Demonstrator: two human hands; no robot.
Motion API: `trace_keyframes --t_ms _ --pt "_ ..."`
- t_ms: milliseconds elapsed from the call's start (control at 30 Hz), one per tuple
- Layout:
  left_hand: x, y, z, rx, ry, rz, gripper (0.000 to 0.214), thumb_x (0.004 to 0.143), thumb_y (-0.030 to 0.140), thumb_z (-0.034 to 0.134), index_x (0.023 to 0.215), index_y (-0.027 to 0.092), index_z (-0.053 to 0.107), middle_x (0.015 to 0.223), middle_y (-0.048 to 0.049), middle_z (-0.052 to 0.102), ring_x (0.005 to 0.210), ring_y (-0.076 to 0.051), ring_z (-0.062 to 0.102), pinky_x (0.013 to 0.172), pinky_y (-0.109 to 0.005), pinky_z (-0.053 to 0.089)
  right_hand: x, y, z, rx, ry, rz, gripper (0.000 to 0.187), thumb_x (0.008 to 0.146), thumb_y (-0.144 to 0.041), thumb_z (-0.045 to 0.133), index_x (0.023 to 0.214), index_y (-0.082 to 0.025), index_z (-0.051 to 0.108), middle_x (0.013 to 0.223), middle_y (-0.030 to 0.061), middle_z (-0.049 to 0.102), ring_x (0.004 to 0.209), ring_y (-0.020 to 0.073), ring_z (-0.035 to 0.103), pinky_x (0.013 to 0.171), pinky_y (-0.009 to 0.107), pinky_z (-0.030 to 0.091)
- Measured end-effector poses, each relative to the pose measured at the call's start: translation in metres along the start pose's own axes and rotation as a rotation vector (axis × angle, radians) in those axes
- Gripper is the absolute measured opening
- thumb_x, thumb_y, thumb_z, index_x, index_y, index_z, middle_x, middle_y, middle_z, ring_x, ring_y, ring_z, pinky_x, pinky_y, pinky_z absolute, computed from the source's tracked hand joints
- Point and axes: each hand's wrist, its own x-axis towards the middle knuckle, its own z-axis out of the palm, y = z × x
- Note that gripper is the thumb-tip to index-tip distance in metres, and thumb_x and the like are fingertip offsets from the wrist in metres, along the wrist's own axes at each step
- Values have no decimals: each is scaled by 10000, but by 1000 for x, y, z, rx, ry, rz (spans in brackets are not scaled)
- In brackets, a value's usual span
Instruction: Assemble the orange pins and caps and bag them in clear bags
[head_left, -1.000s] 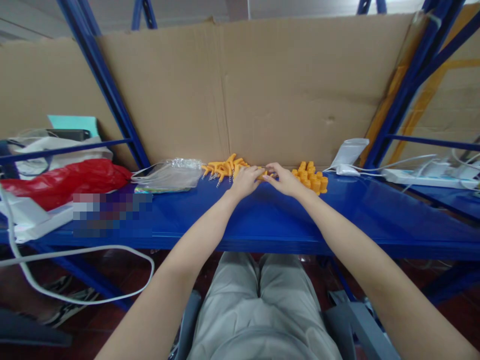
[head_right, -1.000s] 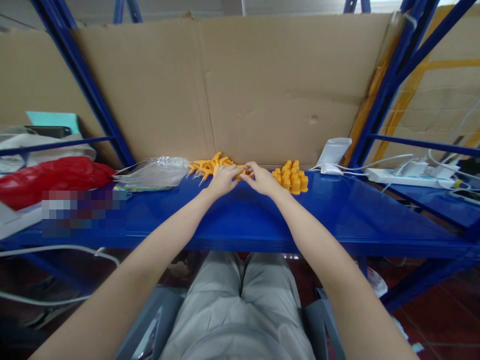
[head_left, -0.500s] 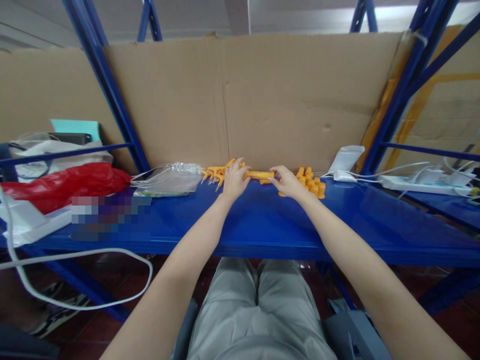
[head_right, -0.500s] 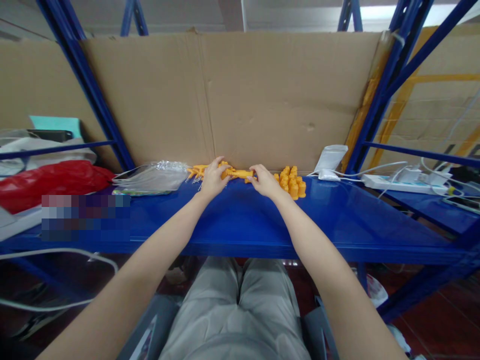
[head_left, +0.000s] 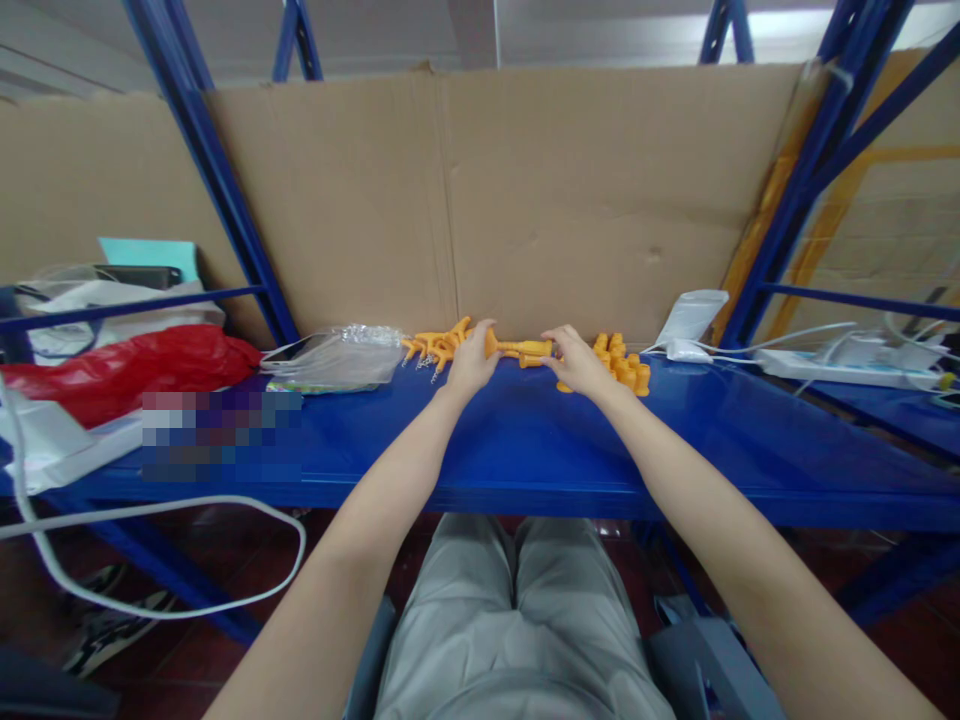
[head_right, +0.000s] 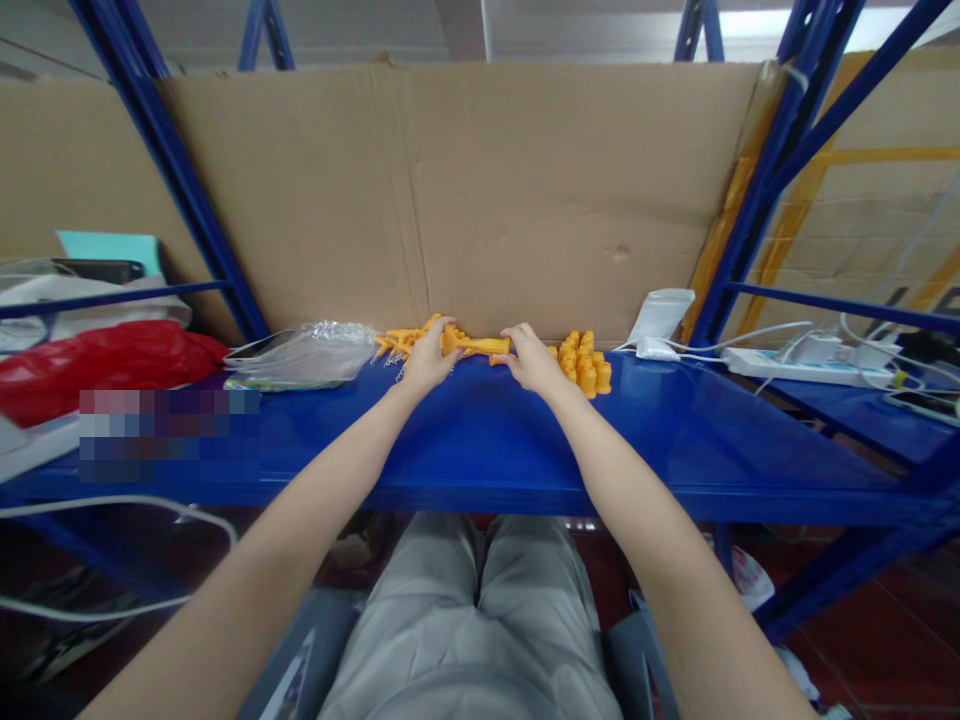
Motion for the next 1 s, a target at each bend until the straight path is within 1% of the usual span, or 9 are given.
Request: trace_keyframes --t_ms 133,233,300,400,467,533,700,900,1000 --pt "0 0 2 -11 21 4 462 837 131 587 1284 224 518 1265 -107 678 1239 -256 586 1074 -454 441 -2 -7 -5 -58 2 -66 356 842 -156 575 1195 -183 615 1154 112 542 1043 240 604 932 415 513" --pt "0 1 2 -18 23 14 451 849 137 579 1287 224 513 1273 -110 674 1246 -254 582 1078 -448 437 -2 -11 -8 -101 19 -90 309 856 -204 582 1160 -190 641 1151 119 550 1076 266 596 941 433 507" --pt "0 1 1 -22 29 16 457 853 143 580 1297 227 508 1285 -112 667 1254 -255 577 1083 -454 431 -2 -13 -8 -121 26 -72 302 888 -290 583 1164 -186 645 1158 136 576 1093 292 598 938 465 504" --pt "-1 1 0 -25 42 12 474 850 133 581 1309 214 500 1333 -127 636 1267 -254 569 1091 -445 422 -1 -14 -6 -117 21 -20 363 955 -351 495 1259 -187 605 1208 165 616 1143 319 597 945 520 492" --pt "-1 1 -1 -29 47 9 481 851 126 573 1317 217 494 1359 -128 618 1279 -255 562 1095 -445 419 -1 -12 -3 -99 8 -3 382 974 -321 448 1314 -200 573 1243 169 627 1172 318 594 956 536 484" --pt "-1 2 -1 -37 48 11 490 853 127 569 1324 235 490 1364 -119 615 1298 -261 549 1098 -459 414 0 -11 0 -85 -6 -7 386 962 -271 457 1328 -207 564 1256 163 624 1178 308 595 967 528 483" --pt "-1 4 0 -36 46 4 472 854 133 578 1310 227 503 1337 -118 635 1295 -258 554 1099 -444 417 0 -10 1 -114 -10 -53 386 900 -145 493 1274 -174 584 1209 151 599 1157 285 584 1001 479 474" --pt "-1 6 1 -6 35 -16 487 859 153 585 1332 244 510 1271 -106 675 1218 -275 603 1051 -461 452 0 -21 -4 -232 -5 -69 400 884 -90 427 1240 -165 592 1221 178 563 1119 314 549 952 497 473" --pt "-1 5 2 7 33 -17 395 862 170 596 1250 240 573 1209 -82 705 1155 -260 638 1024 -428 472 -1 -29 -7 -299 19 -76 404 910 -89 362 1230 -185 589 1261 170 556 1150 311 523 962 472 450"
